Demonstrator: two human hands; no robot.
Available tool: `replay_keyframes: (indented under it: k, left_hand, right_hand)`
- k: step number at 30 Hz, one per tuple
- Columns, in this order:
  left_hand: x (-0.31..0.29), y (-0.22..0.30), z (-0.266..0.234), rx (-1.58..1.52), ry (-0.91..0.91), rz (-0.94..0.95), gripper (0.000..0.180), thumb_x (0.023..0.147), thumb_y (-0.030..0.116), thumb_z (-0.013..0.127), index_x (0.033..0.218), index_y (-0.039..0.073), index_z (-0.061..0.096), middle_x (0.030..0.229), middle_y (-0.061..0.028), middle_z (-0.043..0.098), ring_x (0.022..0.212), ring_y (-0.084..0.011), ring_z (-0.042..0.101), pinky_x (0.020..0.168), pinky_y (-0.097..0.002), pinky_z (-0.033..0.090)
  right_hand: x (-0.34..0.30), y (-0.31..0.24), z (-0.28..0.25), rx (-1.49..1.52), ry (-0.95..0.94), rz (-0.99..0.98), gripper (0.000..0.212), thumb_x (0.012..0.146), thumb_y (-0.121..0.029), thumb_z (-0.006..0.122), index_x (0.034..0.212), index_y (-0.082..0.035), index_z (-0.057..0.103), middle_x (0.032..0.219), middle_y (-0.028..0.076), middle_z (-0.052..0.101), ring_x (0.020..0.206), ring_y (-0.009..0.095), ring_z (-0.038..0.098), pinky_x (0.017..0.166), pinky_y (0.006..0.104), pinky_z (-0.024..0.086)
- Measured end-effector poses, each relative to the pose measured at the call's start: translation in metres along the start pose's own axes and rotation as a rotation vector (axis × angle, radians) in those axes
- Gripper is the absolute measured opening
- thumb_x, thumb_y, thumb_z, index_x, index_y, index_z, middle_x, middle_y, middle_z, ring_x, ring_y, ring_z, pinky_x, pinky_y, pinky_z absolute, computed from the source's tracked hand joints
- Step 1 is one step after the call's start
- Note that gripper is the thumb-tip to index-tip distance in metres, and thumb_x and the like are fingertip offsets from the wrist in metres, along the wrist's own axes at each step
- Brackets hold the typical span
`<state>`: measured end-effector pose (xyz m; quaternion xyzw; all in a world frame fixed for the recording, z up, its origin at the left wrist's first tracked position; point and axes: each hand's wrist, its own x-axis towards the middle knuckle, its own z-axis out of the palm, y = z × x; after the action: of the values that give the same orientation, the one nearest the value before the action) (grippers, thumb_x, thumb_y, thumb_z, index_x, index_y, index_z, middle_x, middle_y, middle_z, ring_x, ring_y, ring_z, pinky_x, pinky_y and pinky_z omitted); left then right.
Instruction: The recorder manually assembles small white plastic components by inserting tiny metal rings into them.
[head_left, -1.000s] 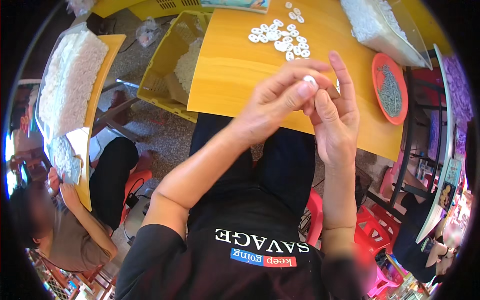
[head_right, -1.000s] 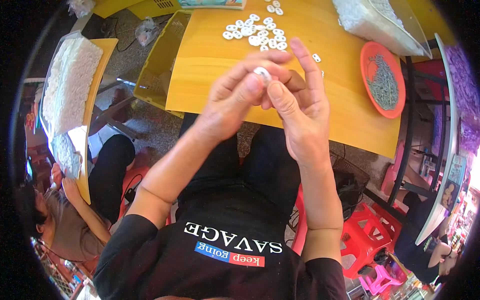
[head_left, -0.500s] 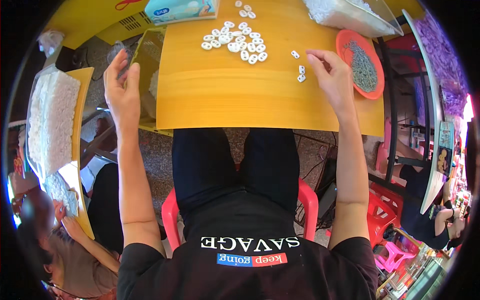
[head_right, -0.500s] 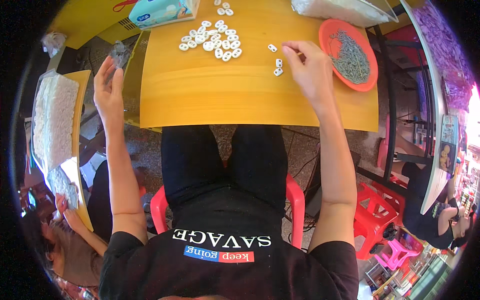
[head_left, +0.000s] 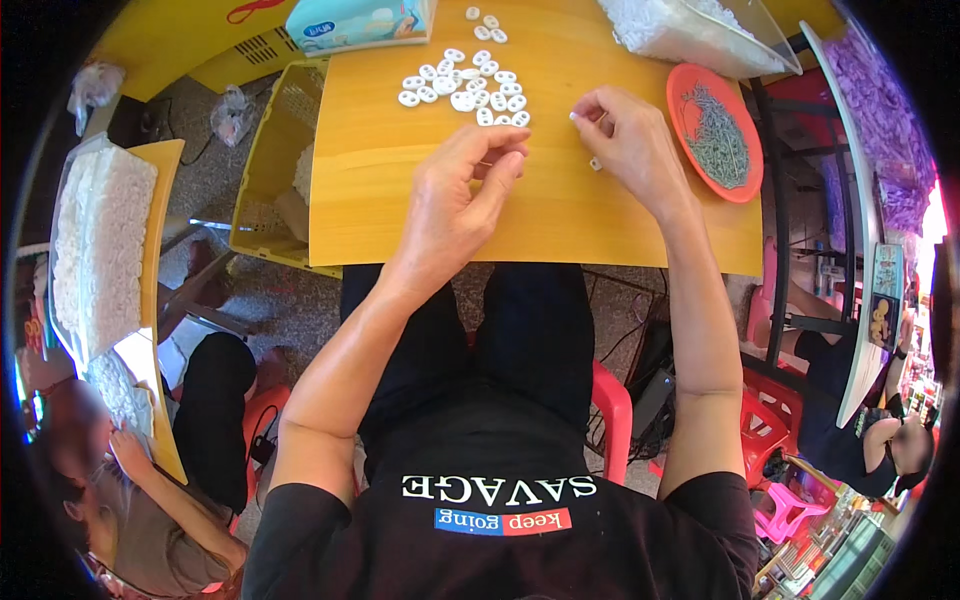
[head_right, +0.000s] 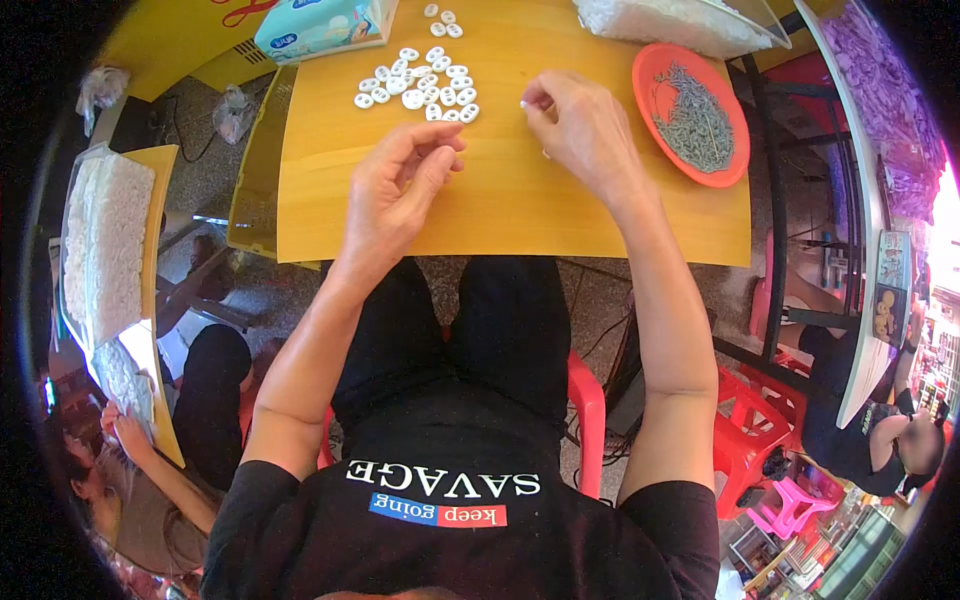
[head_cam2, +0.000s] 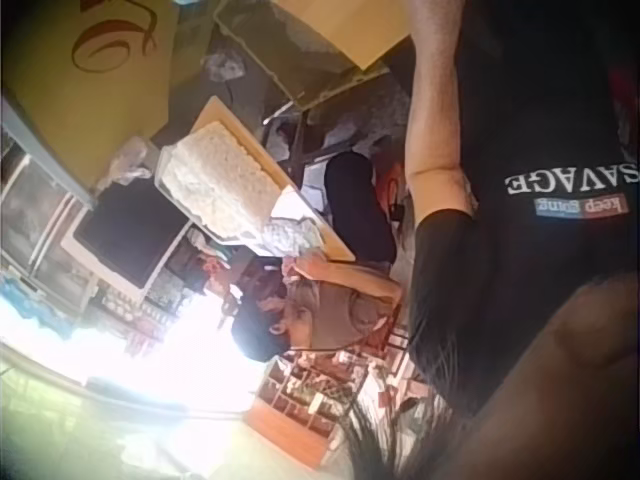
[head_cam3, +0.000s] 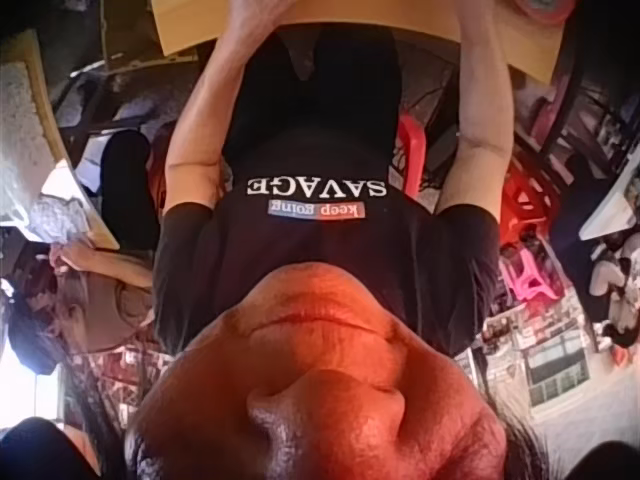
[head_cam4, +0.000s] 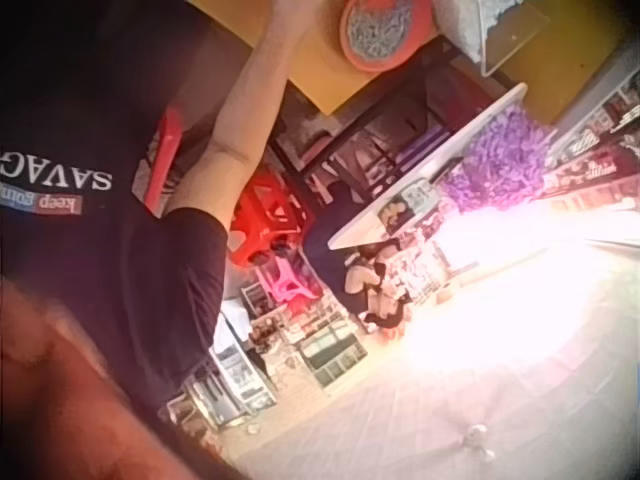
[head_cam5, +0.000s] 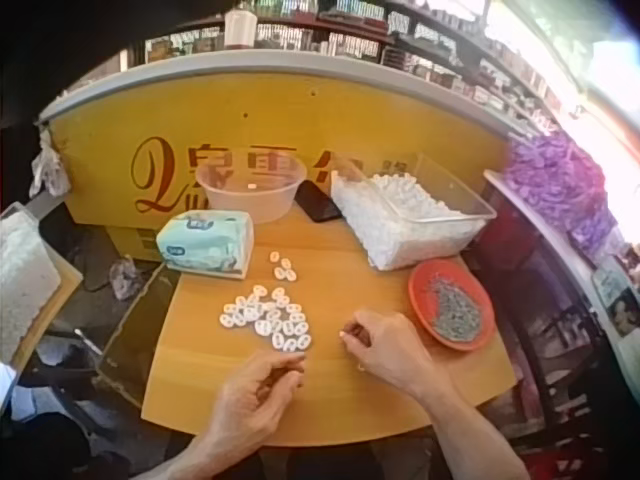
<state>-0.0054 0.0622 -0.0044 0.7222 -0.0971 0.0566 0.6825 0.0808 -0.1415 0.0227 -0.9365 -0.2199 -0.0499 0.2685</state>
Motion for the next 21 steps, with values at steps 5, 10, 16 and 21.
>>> replay_keyframes:
  k: [5,10,16,21]
  left_hand:
    - [0.008,0.004,0.009,-0.1,0.024,-0.1,0.022,0.093,0.003,0.058,0.114,-0.002,0.06,0.096,-0.0053,0.065,0.084,-0.0097,0.061,0.074,-0.0226,0.049]
    - [0.001,0.005,0.017,-0.35,-0.009,-0.217,0.011,0.091,0.005,0.063,0.1,-0.002,0.063,0.086,-0.0048,0.067,0.074,-0.0088,0.062,0.069,-0.0224,0.051]
    - [0.001,0.016,0.019,-0.477,-0.027,-0.314,0.017,0.092,0.006,0.062,0.104,-0.005,0.061,0.09,-0.0091,0.067,0.078,-0.0133,0.066,0.07,-0.0258,0.055]
    - [-0.001,0.012,0.014,-0.527,-0.046,-0.363,0.018,0.093,0.009,0.062,0.104,-0.005,0.061,0.089,-0.0101,0.067,0.077,-0.0142,0.066,0.069,-0.0264,0.055]
  right_hand:
    - [-0.021,-0.027,-0.011,0.359,-0.097,-0.104,0.013,0.082,-0.004,0.064,0.095,0.0,0.065,0.077,0.008,0.062,0.063,0.015,0.057,0.059,0.0279,0.046]
    - [-0.038,-0.045,-0.013,0.546,-0.058,-0.063,0.017,0.084,0.001,0.063,0.101,0.0,0.065,0.083,0.006,0.066,0.07,0.012,0.061,0.061,0.0248,0.048]
    - [-0.043,-0.051,-0.002,0.645,0.131,-0.018,0.019,0.084,0.003,0.065,0.102,0.001,0.064,0.082,0.007,0.066,0.072,0.012,0.064,0.065,0.0247,0.052]
    - [-0.04,-0.058,0.003,0.508,0.169,-0.108,0.019,0.083,0.003,0.065,0.101,0.0,0.065,0.085,0.008,0.066,0.073,0.015,0.065,0.063,0.0261,0.052]
